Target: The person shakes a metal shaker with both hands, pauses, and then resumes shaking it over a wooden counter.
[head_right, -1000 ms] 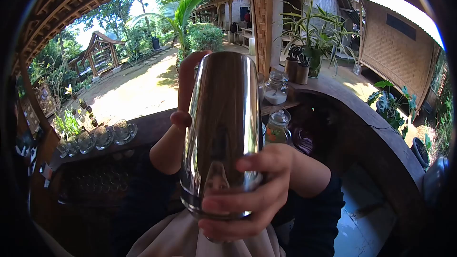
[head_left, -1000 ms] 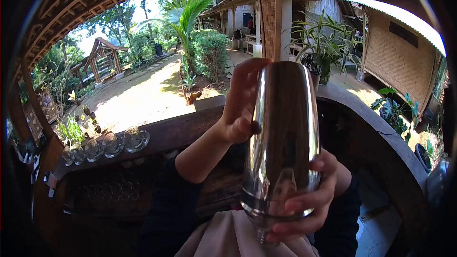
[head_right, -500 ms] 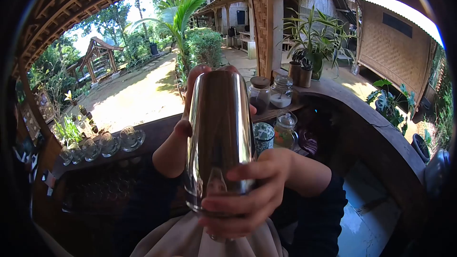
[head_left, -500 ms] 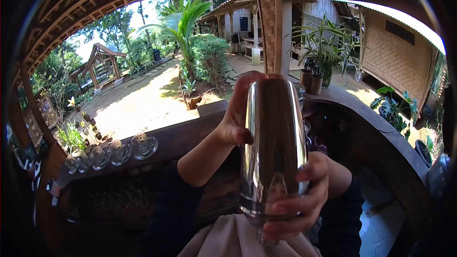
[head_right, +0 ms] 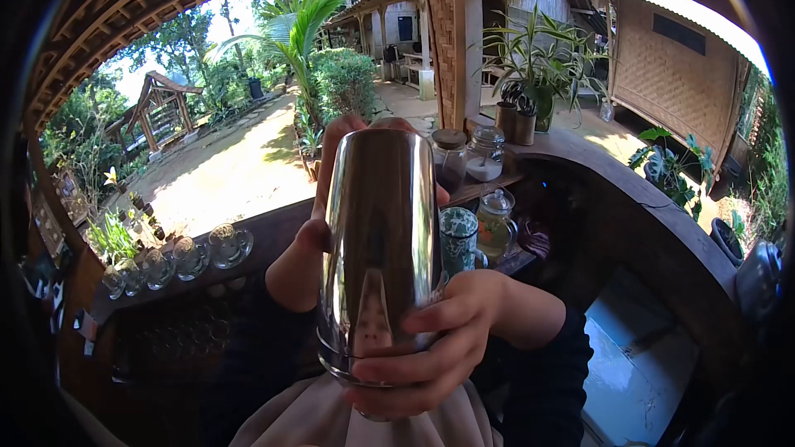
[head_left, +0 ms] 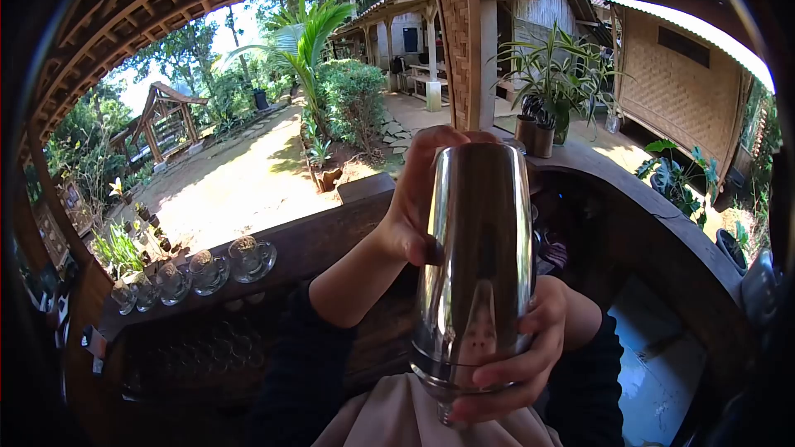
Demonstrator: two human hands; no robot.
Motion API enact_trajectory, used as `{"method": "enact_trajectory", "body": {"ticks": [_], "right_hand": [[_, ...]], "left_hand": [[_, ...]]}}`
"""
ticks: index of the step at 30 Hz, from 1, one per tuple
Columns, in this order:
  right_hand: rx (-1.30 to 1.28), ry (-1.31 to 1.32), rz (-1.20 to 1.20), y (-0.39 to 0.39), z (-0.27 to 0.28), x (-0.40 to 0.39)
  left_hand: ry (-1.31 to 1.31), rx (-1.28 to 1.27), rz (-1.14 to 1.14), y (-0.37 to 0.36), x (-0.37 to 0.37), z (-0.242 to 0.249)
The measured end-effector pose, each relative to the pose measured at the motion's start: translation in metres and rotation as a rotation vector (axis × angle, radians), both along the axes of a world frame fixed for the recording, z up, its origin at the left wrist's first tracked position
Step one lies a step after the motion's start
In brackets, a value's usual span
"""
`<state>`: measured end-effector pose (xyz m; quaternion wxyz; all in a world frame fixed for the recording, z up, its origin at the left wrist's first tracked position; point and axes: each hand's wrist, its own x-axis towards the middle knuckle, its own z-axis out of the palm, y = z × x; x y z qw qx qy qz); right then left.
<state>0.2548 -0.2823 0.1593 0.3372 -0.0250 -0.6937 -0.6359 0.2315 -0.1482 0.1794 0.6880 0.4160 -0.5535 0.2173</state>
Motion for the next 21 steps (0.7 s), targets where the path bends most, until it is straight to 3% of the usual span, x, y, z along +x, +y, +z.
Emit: {"method": "enact_trajectory", "body": {"ticks": [1, 3, 4, 5, 7, 8, 10, 11, 13, 14, 15, 17, 19, 20, 21], "right_hand": [[0.105, -0.020, 0.120, 0.016, 0.002, 0.007], [-0.165, 0.210, -0.123, 0.009, 0.018, 0.037], [-0.287, 0.319, -0.117, 0.020, 0.027, 0.061], [-0.387, 0.584, -0.129, 0.036, 0.027, 0.078], [-0.753, 1.335, 0.068, 0.056, 0.025, 0.092], [-0.754, 1.335, 0.066, 0.049, 0.025, 0.086], [-0.625, 1.036, -0.019, 0.026, 0.032, 0.059], [-0.537, 0.770, -0.115, 0.015, 0.029, 0.048], [-0.350, 0.317, -0.268, -0.010, 0.016, 0.017], [-0.290, 0.162, -0.162, -0.012, 0.007, 0.004], [0.089, -0.216, -0.157, 0.025, -0.006, 0.021], [0.033, -0.034, 0.058, 0.015, 0.000, 0.021], [-0.310, 0.271, -0.114, 0.011, 0.020, 0.045], [-0.358, 0.449, -0.102, 0.029, 0.030, 0.064], [-0.406, 0.631, -0.090, 0.049, 0.032, 0.083]], "left_hand": [[-0.016, 0.046, 0.048, 0.002, 0.003, 0.002], [0.409, -0.115, 0.194, 0.021, 0.021, 0.003], [0.622, 0.011, -0.429, 0.051, 0.059, 0.000], [0.711, -0.068, -0.391, 0.065, 0.082, -0.005], [1.043, -0.304, 0.217, 0.073, 0.100, -0.017], [1.043, -0.306, 0.215, 0.068, 0.100, -0.021], [0.143, 0.184, 0.697, 0.060, 0.093, -0.026], [0.147, 0.184, 0.705, 0.057, 0.079, -0.024], [0.584, -0.172, -0.011, 0.038, 0.029, -0.006], [0.236, -0.074, -0.050, 0.019, 0.006, -0.003], [-0.010, 0.091, -0.022, 0.014, 0.006, 0.004], [0.001, 0.174, 0.107, 0.022, 0.011, 0.001], [0.375, -0.035, 0.165, 0.036, 0.027, 0.008], [0.804, -0.160, 0.036, 0.057, 0.056, 0.004], [0.688, -0.071, -0.225, 0.085, 0.094, -0.006]]}}
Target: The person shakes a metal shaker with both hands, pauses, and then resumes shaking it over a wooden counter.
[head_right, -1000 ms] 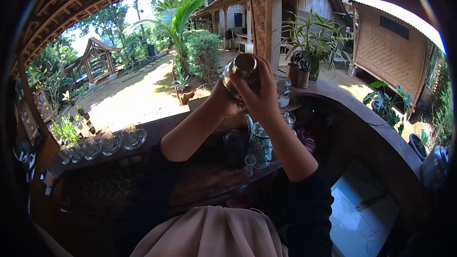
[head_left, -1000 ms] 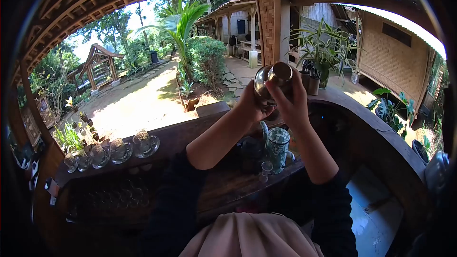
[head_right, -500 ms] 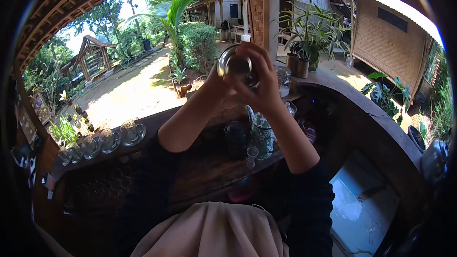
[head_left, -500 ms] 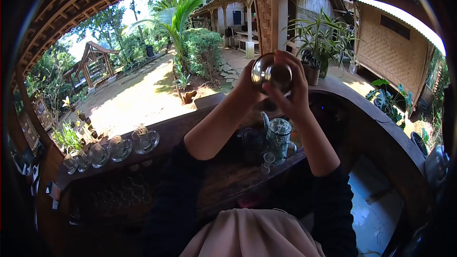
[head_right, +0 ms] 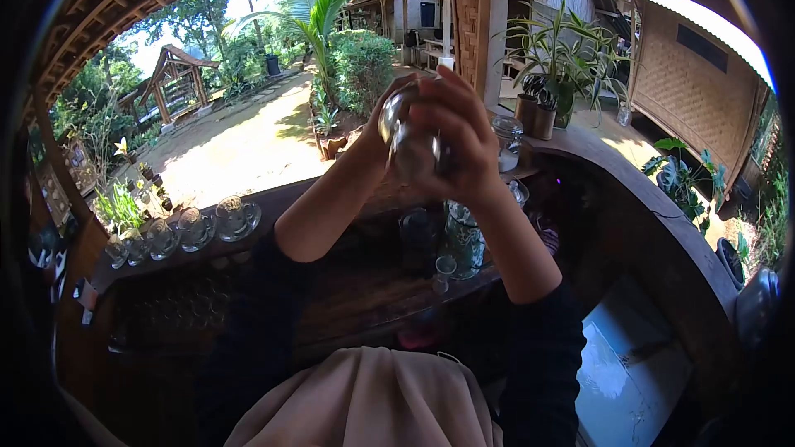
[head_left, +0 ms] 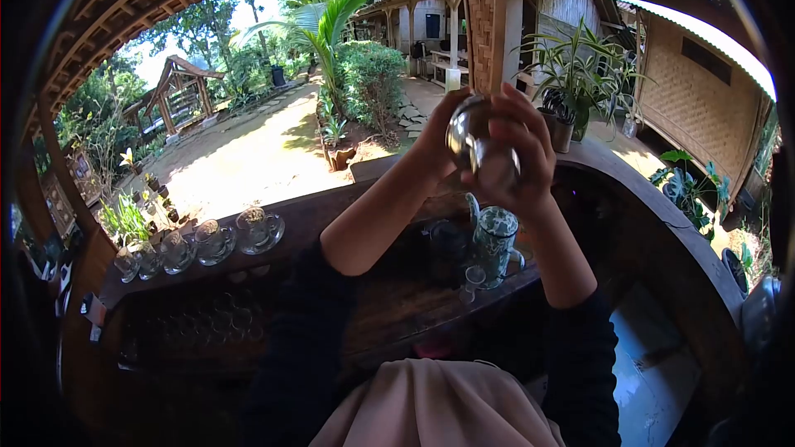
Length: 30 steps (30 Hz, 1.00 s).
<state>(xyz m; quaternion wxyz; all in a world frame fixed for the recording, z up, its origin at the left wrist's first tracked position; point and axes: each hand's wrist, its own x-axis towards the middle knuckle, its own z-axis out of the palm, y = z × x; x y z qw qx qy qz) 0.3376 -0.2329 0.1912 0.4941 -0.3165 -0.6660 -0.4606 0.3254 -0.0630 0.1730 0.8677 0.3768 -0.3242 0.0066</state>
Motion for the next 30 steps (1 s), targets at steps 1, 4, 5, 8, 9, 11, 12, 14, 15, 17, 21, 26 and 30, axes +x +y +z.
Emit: {"method": "enact_trajectory", "body": {"ticks": [1, 4, 5, 8, 9, 11, 12, 14, 15, 17, 21, 26, 30], "right_hand": [[-0.181, 0.397, 0.065, 0.011, -0.001, 0.009], [-0.277, 0.537, 0.071, 0.003, -0.004, -0.007], [-0.181, 0.284, 0.014, -0.007, -0.004, -0.021], [-0.006, -0.313, -0.002, -0.056, -0.020, -0.079], [0.219, -0.388, 0.079, -0.051, -0.029, -0.095], [0.323, -0.529, 0.245, -0.039, -0.037, -0.093], [0.293, -0.566, 0.261, -0.036, -0.033, -0.083], [0.044, -0.415, 0.169, -0.014, -0.016, -0.055], [-0.028, -0.267, 0.160, 0.011, -0.008, -0.038], [-0.241, 0.173, 0.205, 0.049, -0.007, -0.025], [-0.278, 0.051, 0.190, 0.030, -0.014, -0.049], [0.111, -0.607, 0.357, -0.028, -0.045, -0.114], [-0.033, -0.579, 0.372, 0.019, -0.031, -0.089]], "left_hand": [[0.292, -0.043, 0.294, -0.013, -0.005, 0.004], [0.264, -0.115, 0.407, -0.026, -0.019, -0.010], [-0.056, -0.131, 0.220, -0.025, -0.024, -0.016], [-0.188, 0.061, 0.437, -0.056, -0.097, -0.007], [-0.455, 0.119, 0.399, -0.066, -0.106, -0.008], [-0.715, 0.141, 0.378, -0.079, -0.113, -0.015], [-0.714, 0.145, 0.383, -0.071, -0.113, -0.014], [-0.262, 0.033, 0.370, -0.028, -0.097, -0.017], [-0.033, -0.167, -0.253, 0.011, -0.064, -0.030], [0.245, -0.335, 0.162, 0.037, -0.034, -0.044], [0.023, -0.219, 0.342, 0.020, -0.078, -0.067], [-0.635, 0.153, 0.499, -0.055, -0.170, -0.048], [-0.019, 0.034, 0.410, 0.014, -0.159, -0.058]]}}
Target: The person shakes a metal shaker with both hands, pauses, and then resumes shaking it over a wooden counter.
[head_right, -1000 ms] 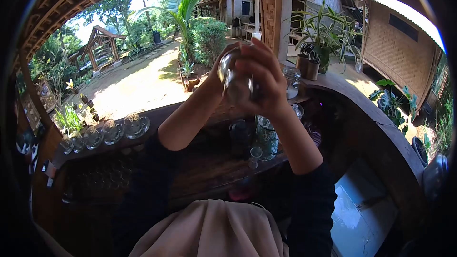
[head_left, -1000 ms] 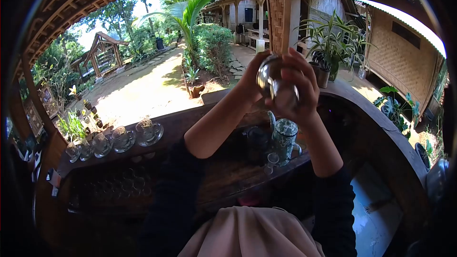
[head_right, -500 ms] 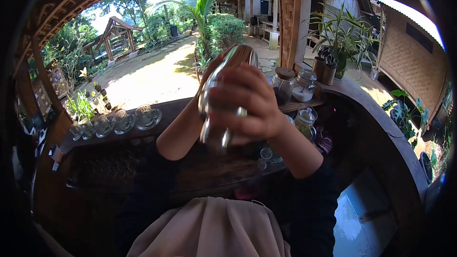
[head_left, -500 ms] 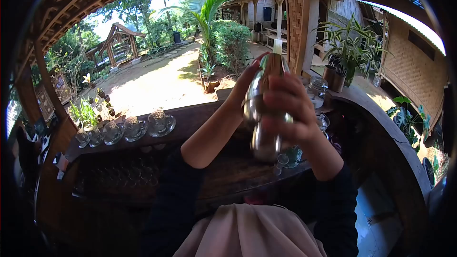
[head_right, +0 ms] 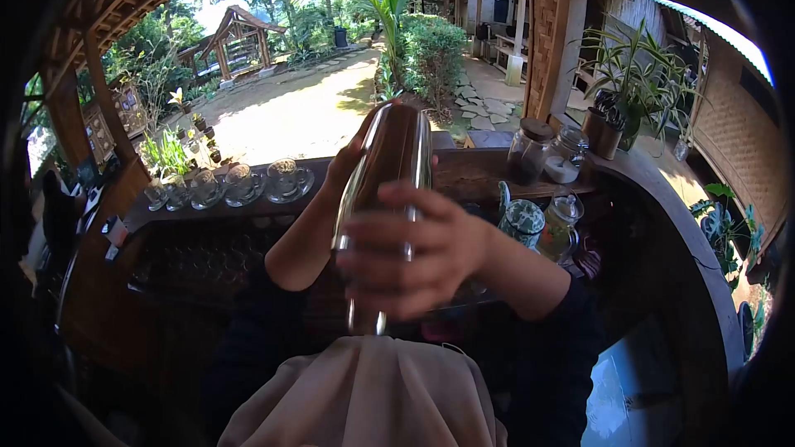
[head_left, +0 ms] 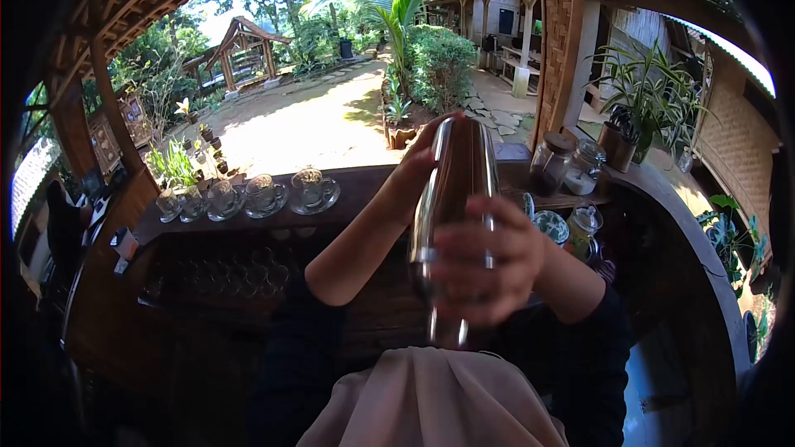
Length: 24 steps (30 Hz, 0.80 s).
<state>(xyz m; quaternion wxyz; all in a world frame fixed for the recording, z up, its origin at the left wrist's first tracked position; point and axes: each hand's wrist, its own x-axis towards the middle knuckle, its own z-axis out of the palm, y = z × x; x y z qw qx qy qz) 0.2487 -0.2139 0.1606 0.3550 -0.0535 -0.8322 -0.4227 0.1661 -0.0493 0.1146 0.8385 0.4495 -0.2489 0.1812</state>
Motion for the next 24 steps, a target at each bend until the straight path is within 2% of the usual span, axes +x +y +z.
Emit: {"method": "enact_trajectory", "body": {"ticks": [2, 3, 4, 5, 6, 8, 9, 10, 11, 12, 14, 16, 17, 18, 19, 20, 22, 24], "right_hand": [[-0.265, 0.312, -0.189, 0.048, 0.006, 0.023], [-0.270, 0.309, -0.182, 0.057, 0.001, 0.024], [-0.436, 0.588, -0.173, 0.064, -0.002, 0.023], [-0.599, 0.866, -0.159, 0.070, -0.001, 0.022], [-0.517, 0.696, -0.130, 0.059, 0.004, 0.012], [-0.325, 0.298, -0.122, 0.009, 0.007, -0.019], [-0.109, 0.094, -0.121, -0.013, 0.001, -0.034], [-0.031, 0.003, -0.016, -0.030, -0.012, -0.049], [0.135, -0.128, 0.104, -0.032, -0.020, -0.055], [0.137, -0.128, 0.113, -0.027, -0.020, -0.054], [0.107, -0.138, 0.264, -0.012, -0.020, -0.051], [-0.033, -0.003, 0.131, 0.029, -0.001, -0.032], [-0.199, 0.080, 0.081, 0.058, 0.003, -0.018], [-0.365, 0.314, -0.022, 0.083, -0.003, -0.015], [-0.690, 0.600, -0.073, 0.102, -0.011, -0.014], [-0.696, 0.596, -0.068, 0.101, -0.012, -0.018], [-0.706, 0.623, -0.065, 0.098, -0.010, -0.024], [-0.422, 0.257, -0.010, 0.054, -0.001, -0.052]], "left_hand": [[0.002, 0.510, 0.593, 0.036, 0.027, -0.014], [0.155, -0.124, 0.297, 0.023, 0.030, -0.008], [0.546, -0.396, 0.362, 0.039, 0.039, -0.014], [0.389, -0.394, 0.306, 0.025, 0.028, -0.012], [0.228, -0.381, 0.249, 0.004, 0.014, -0.006], [0.153, -0.460, -0.304, -0.007, -0.028, -0.005], [0.167, -0.218, 0.006, -0.010, -0.039, -0.006], [-0.190, -0.028, 0.209, -0.030, -0.052, -0.015], [-0.416, 0.111, 0.147, -0.046, -0.055, -0.001], [-0.637, 0.252, 0.082, -0.057, -0.057, 0.009], [-0.578, 0.243, 0.145, -0.038, -0.063, -0.003], [0.110, -0.125, 0.185, 0.009, -0.062, -0.015], [0.186, -0.370, -0.115, 0.013, -0.061, -0.005], [0.183, -0.375, -0.107, 0.022, -0.054, -0.007], [0.434, -0.494, 0.216, 0.036, -0.041, -0.013], [0.684, -0.611, 0.544, 0.037, -0.035, -0.014], [0.625, -0.512, 0.655, 0.036, -0.042, -0.028], [0.102, -0.750, -0.166, 0.013, -0.077, -0.029]]}}
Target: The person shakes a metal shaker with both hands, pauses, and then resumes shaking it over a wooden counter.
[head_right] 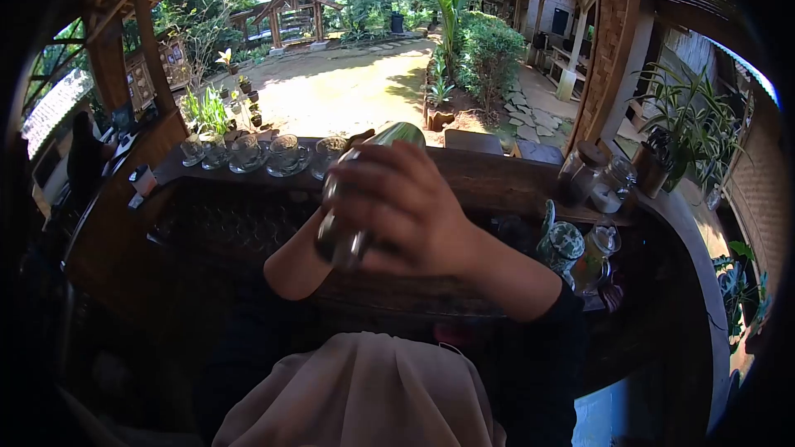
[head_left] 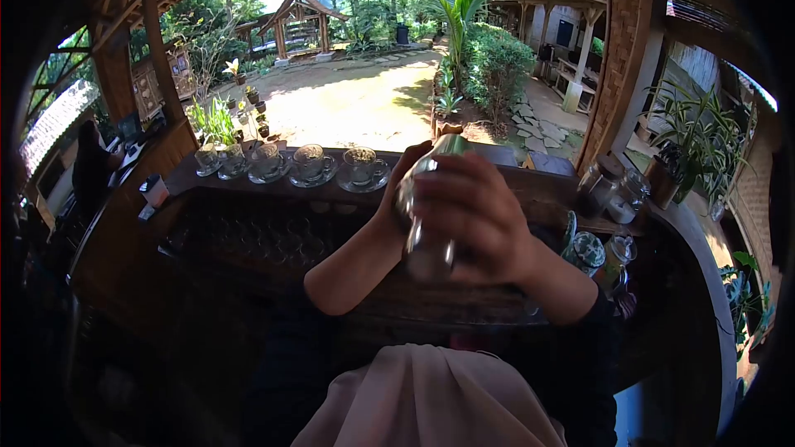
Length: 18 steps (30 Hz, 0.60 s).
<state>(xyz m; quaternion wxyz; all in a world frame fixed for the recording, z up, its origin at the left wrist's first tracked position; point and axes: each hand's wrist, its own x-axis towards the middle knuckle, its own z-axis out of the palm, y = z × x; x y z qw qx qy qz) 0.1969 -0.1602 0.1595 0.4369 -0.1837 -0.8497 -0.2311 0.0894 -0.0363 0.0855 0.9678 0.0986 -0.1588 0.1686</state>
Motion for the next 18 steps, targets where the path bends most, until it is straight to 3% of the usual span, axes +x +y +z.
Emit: {"method": "enact_trajectory", "body": {"ticks": [1, 3, 4, 6, 8, 9, 10, 12, 13, 14, 15, 16, 18], "right_hand": [[0.212, -0.160, -0.030, -0.026, -0.005, -0.012], [0.469, -0.169, 0.238, -0.047, -0.028, -0.035], [0.468, -0.165, 0.249, -0.040, -0.028, -0.035], [0.643, -0.231, 0.508, -0.023, -0.029, -0.032], [0.360, -0.161, 0.393, 0.007, -0.020, -0.022], [0.261, -0.145, 0.285, 0.036, -0.019, -0.016], [0.070, -0.037, 0.191, 0.064, -0.023, -0.015], [-0.636, 0.423, 0.104, 0.102, -0.039, -0.023], [-0.689, 0.431, 0.102, 0.100, -0.042, -0.024], [-0.727, 0.435, 0.102, 0.096, -0.033, -0.028], [-0.474, 0.276, 0.149, 0.084, -0.026, -0.034], [-0.228, 0.122, 0.193, 0.063, -0.025, -0.042], [0.184, -0.172, 0.293, 0.016, -0.020, -0.056]], "left_hand": [[0.001, -0.010, 0.011, -0.019, -0.014, 0.003], [-0.202, 0.773, 0.766, -0.049, -0.035, 0.018], [-0.579, 0.878, 0.683, -0.049, -0.030, 0.020], [-0.552, 0.930, 0.745, -0.038, -0.033, 0.015], [0.004, 0.638, 0.594, -0.003, -0.052, -0.015], [0.142, 0.434, 0.321, 0.025, -0.051, -0.021], [0.043, 0.179, 0.181, 0.050, -0.040, -0.030], [0.893, -0.045, 0.708, 0.053, -0.034, -0.020], [0.898, -0.062, 0.718, 0.049, -0.041, -0.028], [0.503, 0.034, 0.633, 0.046, -0.049, -0.035], [0.106, 0.141, 0.533, 0.046, -0.056, -0.040], [-0.009, 0.141, 0.474, 0.043, -0.065, -0.051], [-0.004, 0.170, 0.097, -0.024, -0.107, 0.008]]}}
